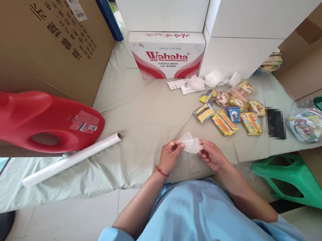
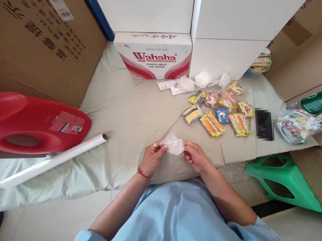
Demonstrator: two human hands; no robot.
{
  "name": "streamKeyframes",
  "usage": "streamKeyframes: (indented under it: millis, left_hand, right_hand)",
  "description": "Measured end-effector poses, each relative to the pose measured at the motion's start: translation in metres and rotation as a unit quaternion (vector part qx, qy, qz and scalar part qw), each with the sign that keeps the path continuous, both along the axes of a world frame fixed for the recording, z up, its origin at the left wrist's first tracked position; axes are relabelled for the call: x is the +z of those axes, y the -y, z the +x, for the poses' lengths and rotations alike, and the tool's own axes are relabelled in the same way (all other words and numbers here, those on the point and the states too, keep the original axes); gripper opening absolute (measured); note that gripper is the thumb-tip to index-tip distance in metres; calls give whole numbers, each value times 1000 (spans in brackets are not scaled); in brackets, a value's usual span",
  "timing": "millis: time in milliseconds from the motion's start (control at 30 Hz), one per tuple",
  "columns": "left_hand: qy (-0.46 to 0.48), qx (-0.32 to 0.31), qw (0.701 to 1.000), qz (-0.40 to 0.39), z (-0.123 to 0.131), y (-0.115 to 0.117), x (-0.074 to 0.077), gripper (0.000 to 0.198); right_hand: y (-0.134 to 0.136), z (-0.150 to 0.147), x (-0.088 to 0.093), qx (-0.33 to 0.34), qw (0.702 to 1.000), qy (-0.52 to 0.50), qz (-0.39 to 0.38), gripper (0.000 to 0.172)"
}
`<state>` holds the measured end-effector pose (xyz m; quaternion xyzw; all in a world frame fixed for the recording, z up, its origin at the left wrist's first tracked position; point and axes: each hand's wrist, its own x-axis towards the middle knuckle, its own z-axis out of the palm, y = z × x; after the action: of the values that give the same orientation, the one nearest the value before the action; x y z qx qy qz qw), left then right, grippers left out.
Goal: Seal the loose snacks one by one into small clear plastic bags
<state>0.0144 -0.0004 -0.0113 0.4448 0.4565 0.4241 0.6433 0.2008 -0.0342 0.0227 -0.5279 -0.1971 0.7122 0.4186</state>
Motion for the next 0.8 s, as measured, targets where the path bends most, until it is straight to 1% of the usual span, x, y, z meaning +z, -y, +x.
streamKeyframes:
  millis: [100,167,233,267,300,333,367,400,433,467,500,533,567,600,633,667,700,767,800]
  left_hand:
    - [27,33,999,-32,-4,1,-14,41]
    - [39,36,998,-32,-5,3,-21,40]
    - [47,41,998,-25,-6,6,-27,38]
    - [49,46,998,-20,-6,6,-29,38]
    - [51,50,997,-15,-6,7,-31,37]
    - [52,55,997,-10,-6,7,-32,37]
    - [52,58,997,-6,-6,7,-33,36]
    - [52,58,997,-4,-6,7,-33,35]
    - [51,57,997,-2,-6,7,-33,35]
    - [51,55,997,-1,-6,7,-32,34]
    - [52,51,997,-1,-6,6,-31,34]
    - [53,47,997,-2,-6,6,-31,34]
    - [55,43,998,-4,-6,6,-30,34]
    - [57,38,998,-7,-6,6,-30,35]
    - [60,34,998,-10,-7,6,-29,35]
    - [64,31,997,-14,-7,6,-28,36]
    - [68,28,997,-19,-8,6,-28,38]
    - [79,27,996,-29,-10,6,-26,40]
    - [85,28,995,-33,-10,5,-26,42]
  right_hand:
    - [11,6,-9,-44,998,-45,-11,26]
    - [19,8,-16,-61,998,-31,-5,30]
    - [25,11,-19,-61,997,40,25,32]
    - [27,14,-19,-69,991,99,55,33]
    - [29,18,-18,-86,978,168,93,33]
    - [30,22,-15,-108,954,243,139,32]
    - [30,27,-11,-126,921,315,189,31]
    - [30,30,-6,-131,885,376,242,29]
    - [29,33,-1,-117,848,425,293,28]
    - [28,33,4,-82,815,461,341,33]
    - [26,32,7,-33,784,488,382,39]
    - [24,30,7,17,755,509,413,44]
    - [21,26,6,60,729,528,433,45]
    - [18,23,3,92,708,544,441,42]
    - [15,20,-1,110,694,558,442,34]
    - [12,18,-6,118,688,567,438,24]
    - [9,18,-11,118,689,569,432,17]
    - [6,23,-17,108,708,556,422,15]
    - [5,27,-18,99,726,540,415,16]
